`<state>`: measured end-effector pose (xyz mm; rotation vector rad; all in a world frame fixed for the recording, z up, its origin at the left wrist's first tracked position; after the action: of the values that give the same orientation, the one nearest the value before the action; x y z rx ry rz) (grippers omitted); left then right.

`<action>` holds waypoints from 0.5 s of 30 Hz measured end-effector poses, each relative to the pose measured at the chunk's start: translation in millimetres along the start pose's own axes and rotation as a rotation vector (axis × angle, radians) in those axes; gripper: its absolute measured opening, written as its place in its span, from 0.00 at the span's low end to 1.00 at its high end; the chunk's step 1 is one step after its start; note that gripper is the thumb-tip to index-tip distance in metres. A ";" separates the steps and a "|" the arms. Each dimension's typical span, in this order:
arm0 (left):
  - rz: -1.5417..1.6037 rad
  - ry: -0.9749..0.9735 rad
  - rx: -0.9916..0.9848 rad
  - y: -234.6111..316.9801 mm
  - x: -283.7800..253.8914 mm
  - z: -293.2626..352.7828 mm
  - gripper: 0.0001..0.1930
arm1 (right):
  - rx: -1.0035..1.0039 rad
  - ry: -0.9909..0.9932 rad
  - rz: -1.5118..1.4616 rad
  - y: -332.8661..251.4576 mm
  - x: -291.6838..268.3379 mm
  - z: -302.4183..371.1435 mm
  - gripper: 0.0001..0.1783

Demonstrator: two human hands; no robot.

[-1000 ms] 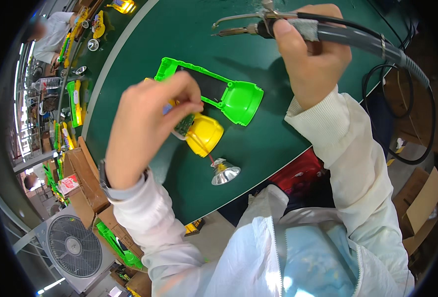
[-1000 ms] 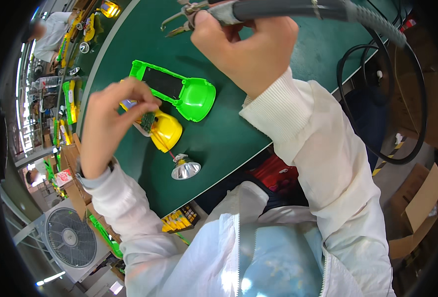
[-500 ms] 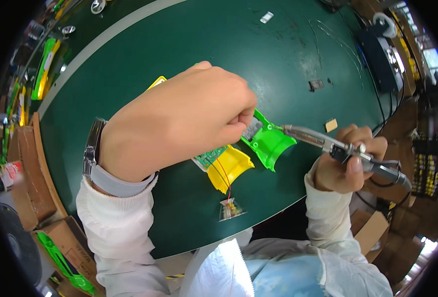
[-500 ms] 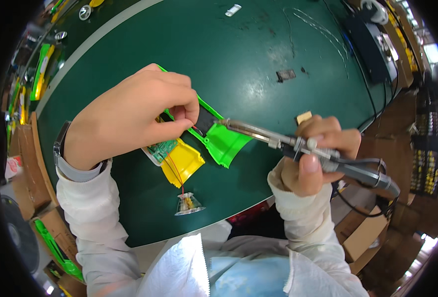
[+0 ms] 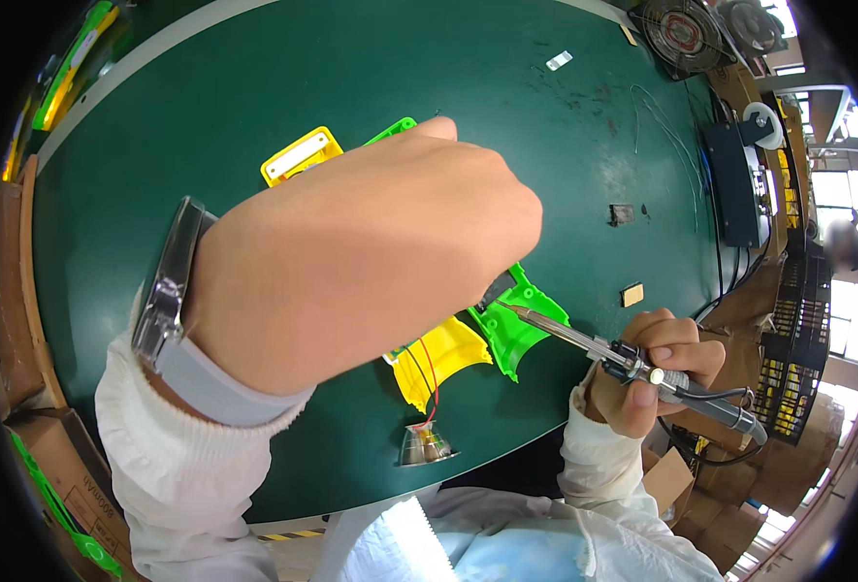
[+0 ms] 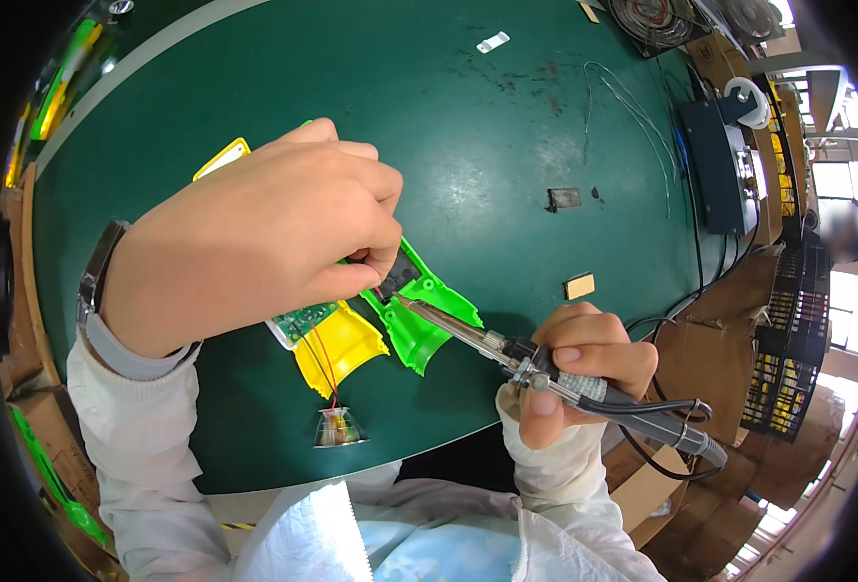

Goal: Soldering wires to a circuit board and assembling the internal components into a green plastic flashlight housing.

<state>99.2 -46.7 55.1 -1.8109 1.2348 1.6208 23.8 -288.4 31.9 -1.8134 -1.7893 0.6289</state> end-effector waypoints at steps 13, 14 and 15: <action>-0.207 -0.251 -0.051 20.6 -34.1 -16.1 0.09 | 0.028 -0.024 0.001 3.9 2.0 -7.2 0.22; -0.212 -0.258 -0.046 21.0 -33.9 -17.6 0.08 | 0.028 -0.027 0.000 4.0 2.4 -7.0 0.22; -0.217 -0.266 -0.041 21.0 -34.6 -16.7 0.07 | 0.029 -0.030 -0.001 4.1 3.0 -6.7 0.22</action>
<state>94.0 -59.1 96.8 -1.6243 0.8642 1.7045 31.3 -285.6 34.5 -1.7931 -1.7911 0.6811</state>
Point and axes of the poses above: each hand's wrist, its own z-axis away from the middle knuckle, its own x-axis out of the palm, y = z × x, the point moved 1 cm from there along -z, towards the middle knuckle, and after that the axes turned 10 degrees about -z, right-handed, at the moved point
